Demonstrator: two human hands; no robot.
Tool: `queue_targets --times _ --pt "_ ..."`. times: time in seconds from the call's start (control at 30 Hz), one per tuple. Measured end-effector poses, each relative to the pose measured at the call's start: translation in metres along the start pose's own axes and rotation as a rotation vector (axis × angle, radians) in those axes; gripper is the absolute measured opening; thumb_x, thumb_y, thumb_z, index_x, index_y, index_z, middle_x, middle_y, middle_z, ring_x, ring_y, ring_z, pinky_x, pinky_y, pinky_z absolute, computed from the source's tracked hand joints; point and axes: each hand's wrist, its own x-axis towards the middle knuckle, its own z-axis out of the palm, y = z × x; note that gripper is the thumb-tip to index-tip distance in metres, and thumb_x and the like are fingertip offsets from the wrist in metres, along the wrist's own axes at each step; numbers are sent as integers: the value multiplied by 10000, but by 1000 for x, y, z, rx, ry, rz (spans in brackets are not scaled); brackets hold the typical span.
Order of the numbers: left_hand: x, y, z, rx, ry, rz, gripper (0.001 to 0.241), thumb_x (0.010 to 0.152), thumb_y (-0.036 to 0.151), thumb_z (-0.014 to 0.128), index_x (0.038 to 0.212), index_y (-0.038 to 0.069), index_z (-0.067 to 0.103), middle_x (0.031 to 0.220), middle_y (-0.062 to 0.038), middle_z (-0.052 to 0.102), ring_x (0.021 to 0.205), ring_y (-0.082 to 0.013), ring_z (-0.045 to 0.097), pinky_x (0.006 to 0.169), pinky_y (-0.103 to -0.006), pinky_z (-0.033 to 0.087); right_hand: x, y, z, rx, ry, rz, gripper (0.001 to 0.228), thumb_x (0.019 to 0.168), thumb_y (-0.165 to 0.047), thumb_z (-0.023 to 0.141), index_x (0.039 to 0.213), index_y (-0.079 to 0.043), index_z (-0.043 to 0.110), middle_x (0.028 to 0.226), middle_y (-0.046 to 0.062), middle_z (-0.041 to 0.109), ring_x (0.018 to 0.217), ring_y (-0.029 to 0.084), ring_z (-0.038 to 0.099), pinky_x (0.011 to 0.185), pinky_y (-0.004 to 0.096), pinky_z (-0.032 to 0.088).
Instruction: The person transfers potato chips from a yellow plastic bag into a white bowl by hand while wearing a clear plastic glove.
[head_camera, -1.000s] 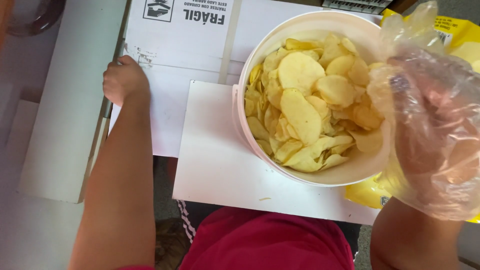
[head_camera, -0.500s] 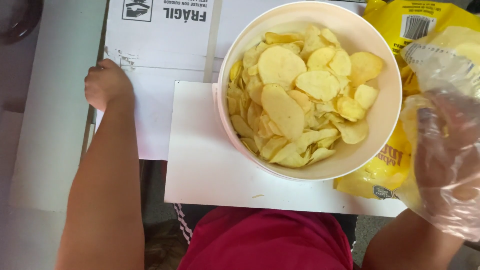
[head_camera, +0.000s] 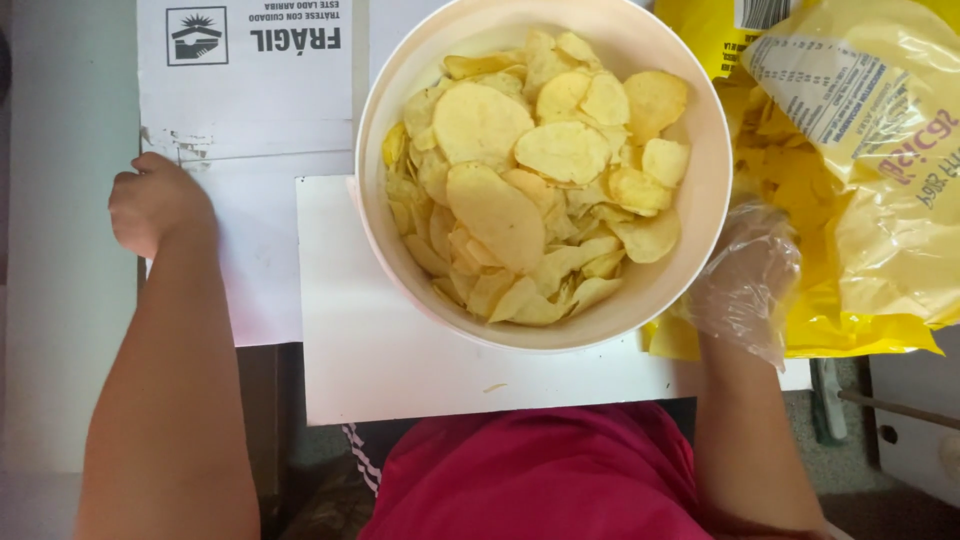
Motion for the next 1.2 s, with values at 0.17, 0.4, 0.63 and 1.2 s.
queue_targets --times 0.17,0.4,0.63,1.2 --pt "5 -3 7 44 0 2 508 1000 393 309 978 129 743 909 -74 760 781 -362 723 656 -513 558 30 28 77 -22 72 44 381 976 -302 587 1264 -54 555 1139 131 617 981 287 640 782 392 481" --pt "1 -2 2 4 7 -11 517 991 416 313 947 141 749 887 -69 764 763 -353 723 655 -505 559 -13 12 -35 585 49 227 262 994 -9 668 1251 31 698 1002 202 708 867 325 679 711 387 558" --pt "4 -3 5 -18 13 -18 483 973 392 330 889 154 742 863 -62 764 754 -362 720 638 -513 551 -18 32 -18 630 383 -133 272 1034 -141 652 1206 31 774 1092 223 765 958 427 709 876 488 559" --pt "7 -3 9 6 15 -9 458 978 351 330 888 155 734 850 -52 759 727 -346 719 593 -488 555 -22 23 -33 782 453 -148 176 1045 27 715 1188 110 775 1096 241 775 962 367 738 879 449 598"
